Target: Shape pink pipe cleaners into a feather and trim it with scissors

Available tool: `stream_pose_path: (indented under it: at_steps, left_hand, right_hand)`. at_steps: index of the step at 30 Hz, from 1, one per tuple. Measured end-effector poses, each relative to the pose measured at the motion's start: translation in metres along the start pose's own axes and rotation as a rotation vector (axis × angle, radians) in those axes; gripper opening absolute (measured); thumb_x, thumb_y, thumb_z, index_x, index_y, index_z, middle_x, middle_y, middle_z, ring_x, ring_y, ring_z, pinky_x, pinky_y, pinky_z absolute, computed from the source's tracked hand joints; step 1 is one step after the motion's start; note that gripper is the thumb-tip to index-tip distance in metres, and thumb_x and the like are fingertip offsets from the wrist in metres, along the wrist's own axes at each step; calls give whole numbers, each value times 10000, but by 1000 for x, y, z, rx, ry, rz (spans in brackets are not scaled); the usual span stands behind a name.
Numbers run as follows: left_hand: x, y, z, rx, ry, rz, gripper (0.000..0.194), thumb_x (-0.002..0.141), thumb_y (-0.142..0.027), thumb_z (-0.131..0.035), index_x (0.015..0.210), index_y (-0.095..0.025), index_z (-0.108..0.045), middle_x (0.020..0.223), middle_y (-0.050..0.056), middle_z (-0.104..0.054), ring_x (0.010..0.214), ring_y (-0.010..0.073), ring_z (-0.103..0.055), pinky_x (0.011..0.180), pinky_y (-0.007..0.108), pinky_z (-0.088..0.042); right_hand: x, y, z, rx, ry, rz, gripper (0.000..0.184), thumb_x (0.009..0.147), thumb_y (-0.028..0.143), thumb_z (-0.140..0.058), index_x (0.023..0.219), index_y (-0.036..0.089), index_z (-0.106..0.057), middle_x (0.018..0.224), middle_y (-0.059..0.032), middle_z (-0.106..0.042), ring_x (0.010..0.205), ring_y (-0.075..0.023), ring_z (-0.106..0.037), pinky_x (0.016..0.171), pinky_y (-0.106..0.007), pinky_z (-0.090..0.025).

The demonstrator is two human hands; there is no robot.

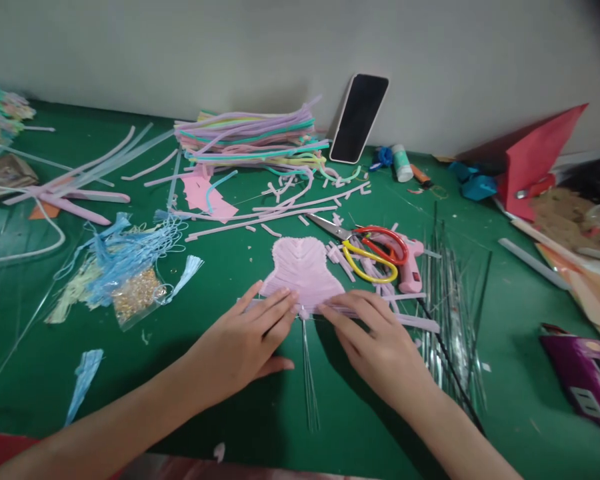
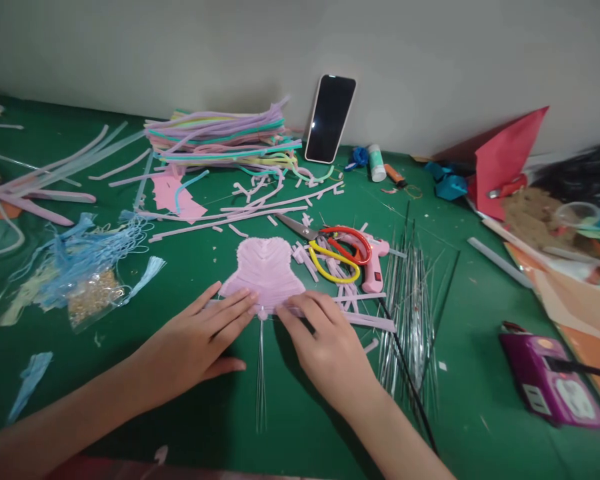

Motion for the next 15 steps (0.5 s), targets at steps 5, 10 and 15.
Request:
stream_pose_path:
  at_steps: [5,10,15]
  left_hand:
    - [2,5,0,-14,2,16,664,925,-506,-487,1429,-84,-389,1454,178,-465,1351,285,-428,1154,460,-250]
    - [7,2,4,48,-9,-11,646,935,-532,-442,1372,-56,-463,1438,191,-480,1340,303,-438,1164,488,-200]
    - [8,-20,8,125,-76,-28,572,958,-470,-445,1327,-39,-512,1396,193,-526,1297,308,-481,1143,457,-248]
  right_hand:
    - [21,-15,-3,192,72,70,315,906,49,-448,1069,189,-679,978,-98,-684,919,-203,-612,807,-385,-556]
    - [35,-17,-2,301,85,-68,199,917,146,-507,1012,195,-675,921,-73,-678,869,-196,-612,790,-373,-536]
    - [50,-19,-8,228,66,-126,216,889,259,-591,1079,241,-692,1043,-93,-637,984,-247,-569,850,-449,-508]
Point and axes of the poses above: each hand's wrist, its own x-axis towards the middle knuckle, its own z-axis out of the back of the hand, y = z × x, the point moved 2 cm from there along x, towards the middle knuckle
